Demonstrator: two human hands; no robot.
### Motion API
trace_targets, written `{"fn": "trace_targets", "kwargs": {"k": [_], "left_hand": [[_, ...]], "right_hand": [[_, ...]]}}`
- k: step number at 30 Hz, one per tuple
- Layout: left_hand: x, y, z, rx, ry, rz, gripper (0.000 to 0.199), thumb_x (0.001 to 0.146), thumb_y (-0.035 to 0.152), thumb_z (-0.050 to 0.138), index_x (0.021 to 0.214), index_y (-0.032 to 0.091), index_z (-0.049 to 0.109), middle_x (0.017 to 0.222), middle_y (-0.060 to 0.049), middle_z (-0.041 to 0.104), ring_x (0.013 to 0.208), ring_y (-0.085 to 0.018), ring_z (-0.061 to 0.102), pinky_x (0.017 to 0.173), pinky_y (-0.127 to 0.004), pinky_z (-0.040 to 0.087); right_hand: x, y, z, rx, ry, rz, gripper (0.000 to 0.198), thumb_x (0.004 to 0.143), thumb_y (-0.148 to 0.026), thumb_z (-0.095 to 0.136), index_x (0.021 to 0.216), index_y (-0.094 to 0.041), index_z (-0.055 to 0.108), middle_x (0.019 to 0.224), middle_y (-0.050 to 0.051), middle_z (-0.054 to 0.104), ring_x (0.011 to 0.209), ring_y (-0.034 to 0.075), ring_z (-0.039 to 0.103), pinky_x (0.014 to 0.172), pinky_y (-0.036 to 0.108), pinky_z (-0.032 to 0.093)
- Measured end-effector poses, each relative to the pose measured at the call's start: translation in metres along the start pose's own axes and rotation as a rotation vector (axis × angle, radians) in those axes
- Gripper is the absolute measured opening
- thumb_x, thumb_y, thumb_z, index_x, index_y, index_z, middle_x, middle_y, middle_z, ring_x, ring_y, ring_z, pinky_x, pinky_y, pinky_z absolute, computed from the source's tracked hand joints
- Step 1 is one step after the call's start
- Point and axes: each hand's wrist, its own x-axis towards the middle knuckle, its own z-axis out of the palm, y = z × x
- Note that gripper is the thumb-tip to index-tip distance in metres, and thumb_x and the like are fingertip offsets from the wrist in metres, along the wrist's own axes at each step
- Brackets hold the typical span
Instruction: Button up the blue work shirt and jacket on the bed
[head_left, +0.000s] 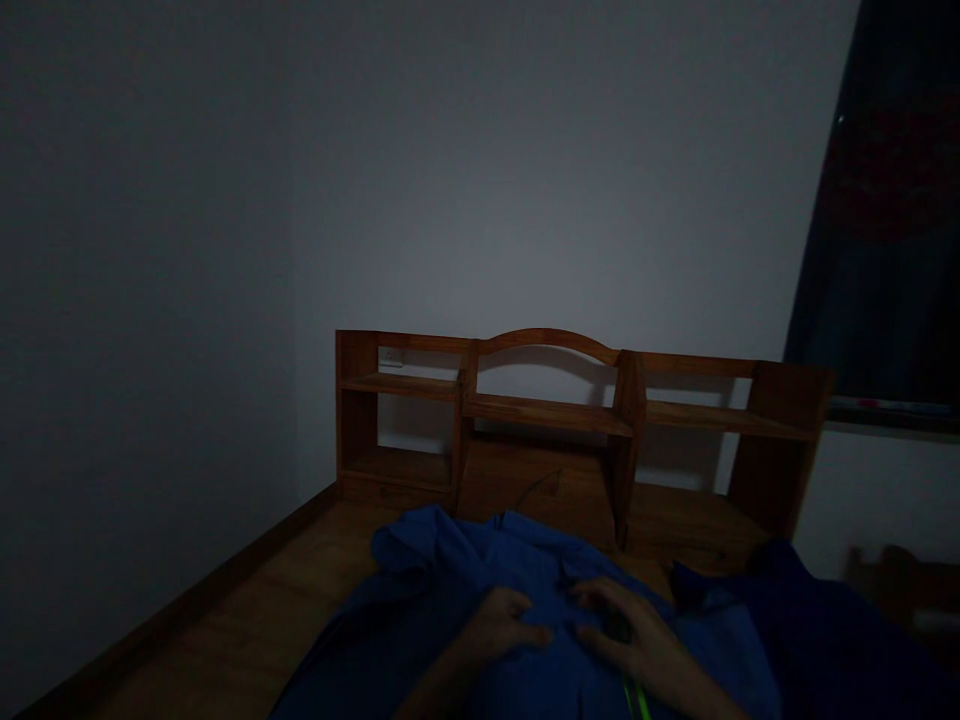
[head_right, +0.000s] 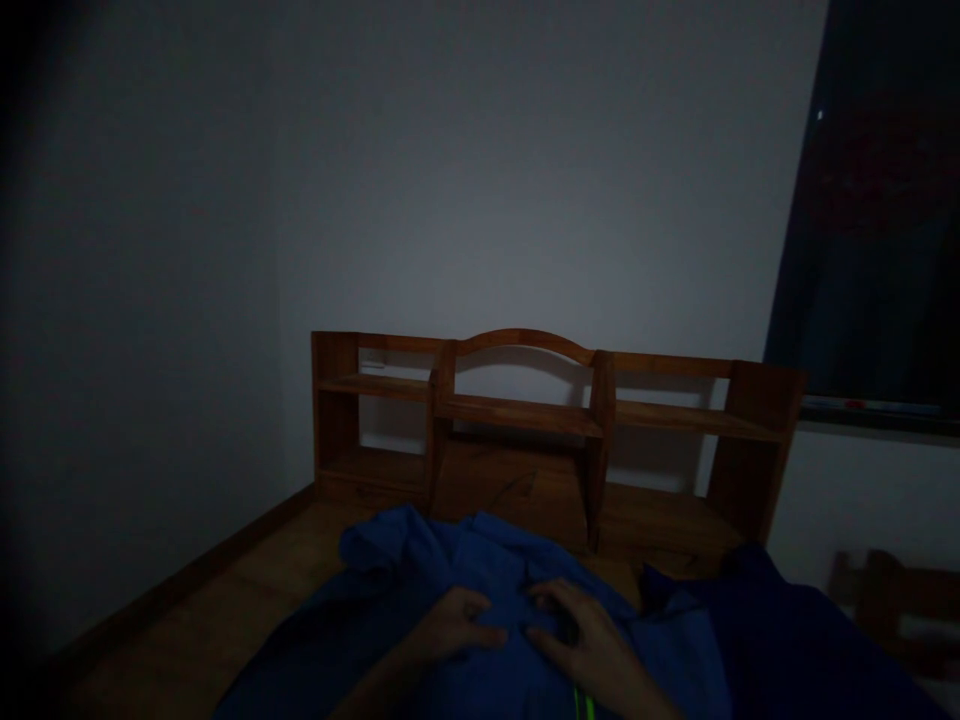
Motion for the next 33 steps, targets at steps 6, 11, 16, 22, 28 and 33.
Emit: {"fn": "trace_targets", "kwargs": {"k": [6,11,16,22,28,33], "left_hand": [[0.004,-0.002,-0.008,-0.068,0.015,-0.021,0.048,0.048,0.054,0.077,0.069,0.012,0.067,0.064,0.001,0.058,0.061,-0.012,0.050,0.060,-0.023,0.038],[-0.001,0.005,-0.005,-0.015,-0.108,-0.055,0.048,0.049,0.052,0.078,0.073,0.011,0.069,0.067,0.000,0.060,0.062,-0.012,0.050,0.059,-0.022,0.036],[-0.001,0.001,0.002,0.070,-0.117,0.038,0.045,0.058,0.049,0.075,0.078,0.010,0.068,0.067,0.000,0.059,0.062,-0.012,0.050,0.058,-0.021,0.035],[0.000,-0.003,0.003,0.143,-0.124,0.125,0.040,0.067,0.045,0.069,0.086,0.011,0.067,0.077,-0.002,0.063,0.072,-0.015,0.055,0.065,-0.023,0.040],[-0.006,0.006,0.002,0.238,-0.171,0.130,0.037,0.070,0.044,0.065,0.088,0.012,0.068,0.079,-0.002,0.064,0.073,-0.016,0.055,0.064,-0.022,0.040],[-0.008,0.006,0.006,0.271,-0.112,0.130,0.037,0.069,0.044,0.066,0.087,0.011,0.068,0.077,-0.002,0.063,0.074,-0.016,0.055,0.062,-0.021,0.040]], "right_hand": [[0.010,0.013,0.034,0.191,-0.006,0.062,0.031,0.076,-0.045,0.061,0.095,-0.022,0.066,0.094,0.003,0.065,0.094,0.023,0.058,0.085,0.033,0.043],[0.006,0.022,0.031,0.343,-0.039,0.107,0.029,0.074,-0.044,0.065,0.084,-0.017,0.066,0.081,0.002,0.064,0.081,0.019,0.058,0.072,0.027,0.044],[0.007,0.032,0.032,0.417,-0.088,0.148,0.029,0.067,-0.042,0.072,0.081,-0.016,0.066,0.074,0.000,0.061,0.072,0.015,0.056,0.063,0.023,0.041],[0.003,0.027,0.033,0.408,-0.099,0.212,0.031,0.064,-0.041,0.074,0.082,-0.016,0.066,0.071,-0.002,0.061,0.066,0.012,0.054,0.057,0.021,0.039],[0.002,0.020,0.028,0.387,-0.130,0.250,0.035,0.064,-0.045,0.072,0.083,-0.017,0.068,0.075,0.000,0.064,0.068,0.014,0.057,0.058,0.022,0.042],[0.001,0.025,0.028,0.399,-0.130,0.207,0.033,0.066,-0.045,0.071,0.083,-0.016,0.069,0.079,0.001,0.065,0.072,0.015,0.058,0.064,0.023,0.044]]}}
